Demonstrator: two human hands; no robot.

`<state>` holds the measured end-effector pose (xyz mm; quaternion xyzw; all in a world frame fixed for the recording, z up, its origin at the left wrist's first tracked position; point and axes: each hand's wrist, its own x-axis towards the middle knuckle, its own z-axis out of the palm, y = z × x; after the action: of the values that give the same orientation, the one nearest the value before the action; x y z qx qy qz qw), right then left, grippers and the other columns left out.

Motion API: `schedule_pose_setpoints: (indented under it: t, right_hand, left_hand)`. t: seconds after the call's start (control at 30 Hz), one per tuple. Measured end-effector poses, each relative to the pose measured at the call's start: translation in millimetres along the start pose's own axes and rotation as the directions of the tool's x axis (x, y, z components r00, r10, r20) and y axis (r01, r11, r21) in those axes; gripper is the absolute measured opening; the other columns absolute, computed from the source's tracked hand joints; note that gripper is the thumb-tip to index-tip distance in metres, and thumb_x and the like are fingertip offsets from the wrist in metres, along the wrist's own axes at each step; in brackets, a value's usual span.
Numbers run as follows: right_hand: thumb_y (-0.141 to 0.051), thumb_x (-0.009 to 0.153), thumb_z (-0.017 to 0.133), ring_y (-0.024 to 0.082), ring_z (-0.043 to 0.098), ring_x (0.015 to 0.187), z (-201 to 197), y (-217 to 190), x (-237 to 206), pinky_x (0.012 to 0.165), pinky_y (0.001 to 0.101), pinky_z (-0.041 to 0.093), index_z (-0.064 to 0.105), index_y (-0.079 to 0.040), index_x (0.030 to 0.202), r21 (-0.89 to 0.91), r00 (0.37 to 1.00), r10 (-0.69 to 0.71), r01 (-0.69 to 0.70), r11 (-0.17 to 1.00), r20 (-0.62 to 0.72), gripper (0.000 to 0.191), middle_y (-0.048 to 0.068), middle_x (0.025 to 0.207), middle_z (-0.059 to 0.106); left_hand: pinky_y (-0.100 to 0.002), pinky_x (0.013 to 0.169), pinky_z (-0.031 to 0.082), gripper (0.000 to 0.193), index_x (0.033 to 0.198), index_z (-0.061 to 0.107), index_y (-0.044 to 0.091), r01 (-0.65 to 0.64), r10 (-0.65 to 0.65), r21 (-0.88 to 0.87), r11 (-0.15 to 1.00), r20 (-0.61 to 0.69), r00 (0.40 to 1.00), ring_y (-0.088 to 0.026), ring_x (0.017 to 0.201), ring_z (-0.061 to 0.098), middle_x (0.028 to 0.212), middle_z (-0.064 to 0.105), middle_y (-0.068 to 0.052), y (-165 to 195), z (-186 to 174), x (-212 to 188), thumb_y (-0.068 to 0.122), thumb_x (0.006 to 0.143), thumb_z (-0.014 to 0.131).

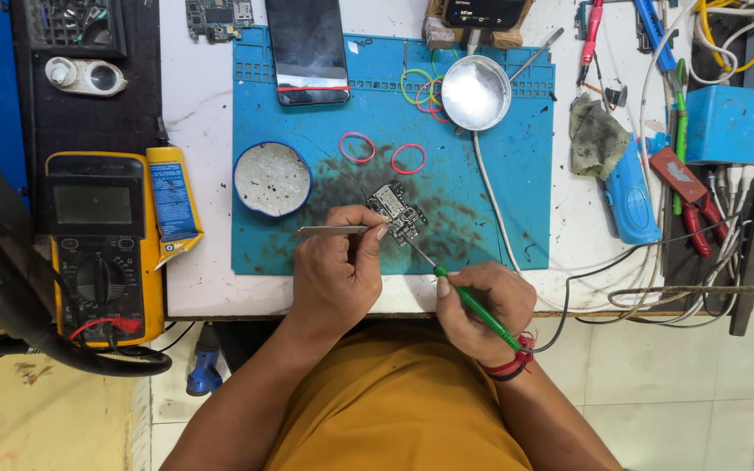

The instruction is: The person uses a soldering iron and tweezers to work on a small circuit board. They repeatedly apply the soldering iron to various points on the board while holding it steady with tweezers.

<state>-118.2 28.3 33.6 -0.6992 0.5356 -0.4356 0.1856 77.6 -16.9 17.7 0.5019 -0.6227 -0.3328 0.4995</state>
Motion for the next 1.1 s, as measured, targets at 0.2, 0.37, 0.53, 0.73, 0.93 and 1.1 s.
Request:
schedule_pose_setpoints:
  t: [0.2, 0.37, 0.53, 0.73, 0.93, 1.1]
  right_hand:
    - [-0.002, 0.088, 0.076, 0.014, 0.064, 0.060, 2.3, -1.2, 0.9, 0.056, 0.0256, 0.047, 0.062, -0.003, 0.092, 0.049, 0.999, 0.039, -0.038, 0.998, -0.030, 0.014, 0.008, 0.079, 0.068]
    - [-0.002, 0.085, 0.077, 0.014, 0.061, 0.057, 0.2, -2.0, 0.8, 0.054, 0.0261, 0.045, 0.063, -0.004, 0.089, 0.009, 1.000, 0.000, 0.000, 1.000, 0.002, 0.015, 0.008, 0.076, 0.066]
    - [-0.002, 0.085, 0.076, 0.014, 0.061, 0.056, 0.4, -2.5, 1.1, 0.054, 0.0264, 0.045, 0.063, -0.004, 0.088, -0.003, 1.000, 0.009, -0.009, 1.000, 0.003, 0.014, 0.007, 0.074, 0.066]
    - [-0.002, 0.085, 0.076, 0.013, 0.061, 0.056, 1.3, -4.2, 1.8, 0.054, 0.0261, 0.045, 0.062, -0.004, 0.089, 0.009, 1.000, 0.024, -0.024, 1.000, -0.020, 0.015, 0.006, 0.076, 0.066]
    - [-0.001, 0.085, 0.077, 0.013, 0.060, 0.055, 0.8, -4.7, 2.4, 0.053, 0.0264, 0.044, 0.062, -0.005, 0.087, -0.012, 1.000, -0.002, 0.001, 1.000, -0.016, 0.015, 0.006, 0.074, 0.065]
    - [-0.001, 0.084, 0.076, 0.014, 0.061, 0.057, -0.3, -4.9, 4.1, 0.054, 0.0269, 0.045, 0.063, -0.004, 0.089, -0.017, 0.999, -0.052, 0.052, 0.998, 0.007, 0.015, 0.007, 0.076, 0.066]
  left_hand:
    - [-0.033, 0.063, 0.053, 0.010, 0.107, 0.059, 0.004, -0.022, 0.022, 0.008, 1.000, 0.002, 1.000, -0.020, 0.071, 0.070, 0.097, 0.070, -0.007, -1.1, 0.4, -0.4, 0.005, 0.101, 0.067]
    - [-0.033, 0.062, 0.053, 0.010, 0.106, 0.060, 0.004, -0.001, 0.001, 0.014, 1.000, 0.007, 1.000, -0.020, 0.070, 0.070, 0.096, 0.070, -0.007, -0.3, 0.1, -0.8, 0.005, 0.100, 0.068]
    - [-0.033, 0.063, 0.053, 0.010, 0.106, 0.059, 0.004, -0.008, 0.008, 0.004, 1.000, 0.005, 1.000, -0.020, 0.071, 0.070, 0.098, 0.070, -0.007, -0.4, 0.6, -0.8, 0.005, 0.101, 0.068]
    - [-0.033, 0.063, 0.053, 0.010, 0.106, 0.059, 0.004, -0.015, 0.015, 0.011, 1.000, 0.002, 1.000, -0.020, 0.071, 0.070, 0.097, 0.070, -0.007, -0.1, 0.0, -0.4, 0.004, 0.101, 0.068]
    - [-0.033, 0.063, 0.053, 0.010, 0.105, 0.060, 0.004, -0.007, 0.007, 0.017, 1.000, -0.002, 1.000, -0.020, 0.069, 0.069, 0.095, 0.070, -0.007, 1.1, 0.1, -0.6, 0.004, 0.100, 0.068]
    - [-0.033, 0.063, 0.053, 0.010, 0.106, 0.060, 0.004, -0.022, 0.022, 0.012, 1.000, -0.008, 1.000, -0.019, 0.070, 0.069, 0.096, 0.070, -0.007, 1.1, 0.6, -0.1, 0.004, 0.101, 0.068]
